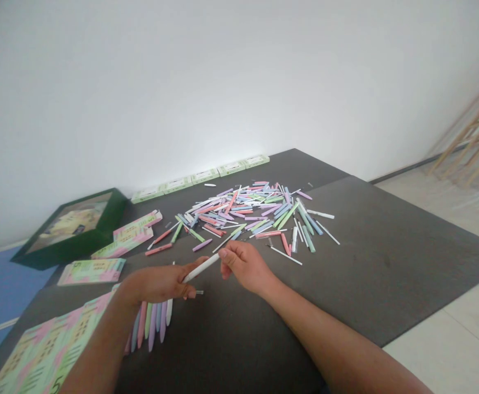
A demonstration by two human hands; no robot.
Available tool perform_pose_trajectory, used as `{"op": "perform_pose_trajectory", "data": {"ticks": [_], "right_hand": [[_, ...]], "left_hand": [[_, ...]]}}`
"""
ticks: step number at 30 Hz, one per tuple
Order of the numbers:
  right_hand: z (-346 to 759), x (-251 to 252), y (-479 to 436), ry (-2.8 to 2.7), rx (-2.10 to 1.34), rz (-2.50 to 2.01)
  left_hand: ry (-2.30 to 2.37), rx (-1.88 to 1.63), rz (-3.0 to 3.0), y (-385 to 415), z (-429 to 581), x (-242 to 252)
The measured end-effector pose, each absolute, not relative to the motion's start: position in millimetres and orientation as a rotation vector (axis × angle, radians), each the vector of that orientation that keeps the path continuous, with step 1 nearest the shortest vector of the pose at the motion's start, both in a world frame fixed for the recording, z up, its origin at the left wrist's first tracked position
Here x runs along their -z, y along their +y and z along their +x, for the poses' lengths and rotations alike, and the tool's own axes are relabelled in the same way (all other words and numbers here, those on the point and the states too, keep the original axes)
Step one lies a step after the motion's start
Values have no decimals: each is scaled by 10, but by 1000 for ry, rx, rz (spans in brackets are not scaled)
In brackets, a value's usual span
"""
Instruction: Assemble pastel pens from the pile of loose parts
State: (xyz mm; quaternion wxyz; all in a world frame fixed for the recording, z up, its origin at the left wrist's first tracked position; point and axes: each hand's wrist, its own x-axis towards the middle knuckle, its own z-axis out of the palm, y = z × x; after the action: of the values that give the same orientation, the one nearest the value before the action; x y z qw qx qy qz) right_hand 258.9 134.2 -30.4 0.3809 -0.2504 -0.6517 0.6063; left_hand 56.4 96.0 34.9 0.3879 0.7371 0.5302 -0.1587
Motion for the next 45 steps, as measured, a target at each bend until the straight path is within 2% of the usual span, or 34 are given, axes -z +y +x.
{"op": "perform_pose_trajectory", "data": {"ticks": [2, 5, 18, 25, 30, 38, 42, 45], "right_hand": [[2648, 274, 1375, -1851, -1354, -732], [2680, 239, 1374, -1942, -1239, -808], [2775, 157, 1356, -2013, -1225, -634], [2785, 133, 1367, -2122, -1064, -900], [2808, 112, 1342, -2083, -1141, -690], [2815, 138, 1360, -2162, -1051, -814], [2830, 117, 1357, -2068, -1170, -685], [2827, 119, 1366, -2087, -1168, -777]], "left_hand": [[1364, 453, 1870, 959, 607, -373], [1391, 520, 1882, 981, 687, -398], [1280, 418, 1917, 972, 644, -403], [1303, 468, 1920, 987, 631, -395], [1275, 404, 1868, 984, 593, -382], [1327, 456, 1871, 981, 617, -407], [1273, 406, 1849, 972, 603, -419], [1311, 470, 1879, 970, 606, -429]]}}
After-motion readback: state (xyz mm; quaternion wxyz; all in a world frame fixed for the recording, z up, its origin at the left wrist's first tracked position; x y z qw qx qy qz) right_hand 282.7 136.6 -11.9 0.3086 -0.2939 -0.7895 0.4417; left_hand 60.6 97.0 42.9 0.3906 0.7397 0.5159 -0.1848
